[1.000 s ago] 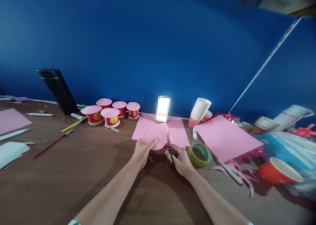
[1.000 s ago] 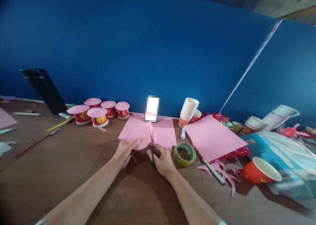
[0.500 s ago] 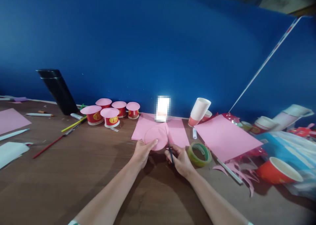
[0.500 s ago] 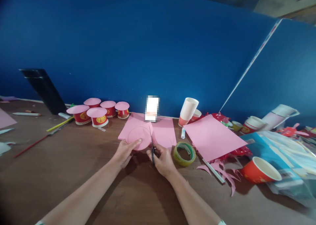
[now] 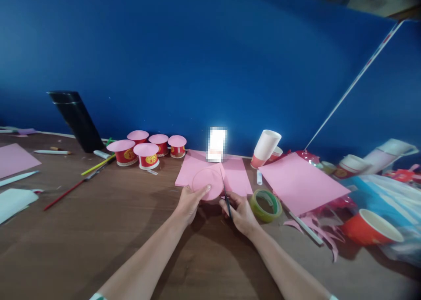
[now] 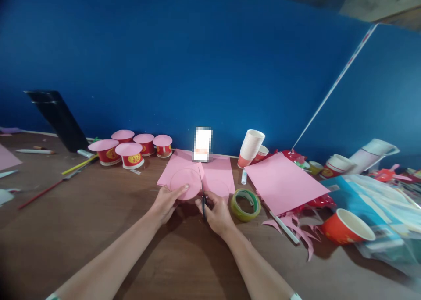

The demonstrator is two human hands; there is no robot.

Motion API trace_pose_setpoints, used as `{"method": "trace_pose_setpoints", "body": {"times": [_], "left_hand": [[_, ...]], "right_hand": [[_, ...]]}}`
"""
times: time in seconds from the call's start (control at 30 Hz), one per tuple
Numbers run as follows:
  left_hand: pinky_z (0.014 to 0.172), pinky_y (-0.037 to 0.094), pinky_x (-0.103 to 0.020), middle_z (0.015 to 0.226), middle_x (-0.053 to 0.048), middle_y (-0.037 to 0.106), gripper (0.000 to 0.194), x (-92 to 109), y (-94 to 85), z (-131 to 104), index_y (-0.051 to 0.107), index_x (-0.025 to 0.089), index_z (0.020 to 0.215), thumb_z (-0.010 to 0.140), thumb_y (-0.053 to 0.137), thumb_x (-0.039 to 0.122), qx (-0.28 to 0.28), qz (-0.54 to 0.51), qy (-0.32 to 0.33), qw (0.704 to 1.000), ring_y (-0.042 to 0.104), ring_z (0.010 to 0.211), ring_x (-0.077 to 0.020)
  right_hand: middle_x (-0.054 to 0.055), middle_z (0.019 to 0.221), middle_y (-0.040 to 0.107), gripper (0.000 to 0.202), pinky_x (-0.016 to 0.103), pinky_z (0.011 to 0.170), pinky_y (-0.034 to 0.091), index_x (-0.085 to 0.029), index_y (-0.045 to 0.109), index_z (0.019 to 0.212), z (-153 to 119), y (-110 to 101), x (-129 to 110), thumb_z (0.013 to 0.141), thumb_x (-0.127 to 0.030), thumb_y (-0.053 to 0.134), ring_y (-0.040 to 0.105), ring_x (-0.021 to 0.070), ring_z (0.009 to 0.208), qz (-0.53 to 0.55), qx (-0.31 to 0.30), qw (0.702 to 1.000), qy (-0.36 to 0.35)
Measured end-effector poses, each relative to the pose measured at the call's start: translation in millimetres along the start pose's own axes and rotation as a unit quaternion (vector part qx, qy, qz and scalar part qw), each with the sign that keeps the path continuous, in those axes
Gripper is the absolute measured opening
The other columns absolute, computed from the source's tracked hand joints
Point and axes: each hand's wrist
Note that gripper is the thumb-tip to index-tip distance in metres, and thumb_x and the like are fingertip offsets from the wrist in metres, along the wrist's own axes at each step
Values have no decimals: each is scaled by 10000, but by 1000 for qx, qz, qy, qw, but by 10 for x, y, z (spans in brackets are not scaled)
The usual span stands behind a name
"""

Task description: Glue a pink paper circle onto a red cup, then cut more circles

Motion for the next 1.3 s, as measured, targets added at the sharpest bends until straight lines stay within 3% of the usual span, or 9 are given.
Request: {"method": "trace_pose_setpoints", "body": {"times": [0.43, 0.93, 1.3], "left_hand": [[614, 503, -321, 719, -131, 683, 392, 87, 80, -54, 653, 38, 823, 545, 758, 295, 44, 3, -11, 999, 637, 625, -210], [632, 500, -316, 735, -128, 687, 390, 77, 63, -36, 650, 44, 826, 553, 751, 303, 34, 1, 1, 999, 641, 646, -210], [587, 490, -299, 706, -119, 684, 409, 85, 71, -36, 650, 46, 835, 529, 765, 292, 56, 5, -12, 998, 635, 617, -204]], "right_hand": [[-27, 549, 496, 253, 191, 453, 369, -129, 588, 918, -9, -2, -52, 772, -334, 565, 440, 84, 480, -11, 1, 1000, -9], [-27, 544, 498, 312, 196, 442, 369, -123, 592, 956, -4, 13, -38, 765, -368, 569, 437, 83, 462, -4, 7, 1000, 2], [-25, 527, 496, 299, 194, 433, 369, -120, 602, 946, -4, 2, -69, 765, -356, 568, 431, 84, 456, -7, -3, 1000, -4]]}}
Point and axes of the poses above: each hand's wrist, its own z-axis towards the middle knuckle, its own y-axis out of the palm, x = y × z
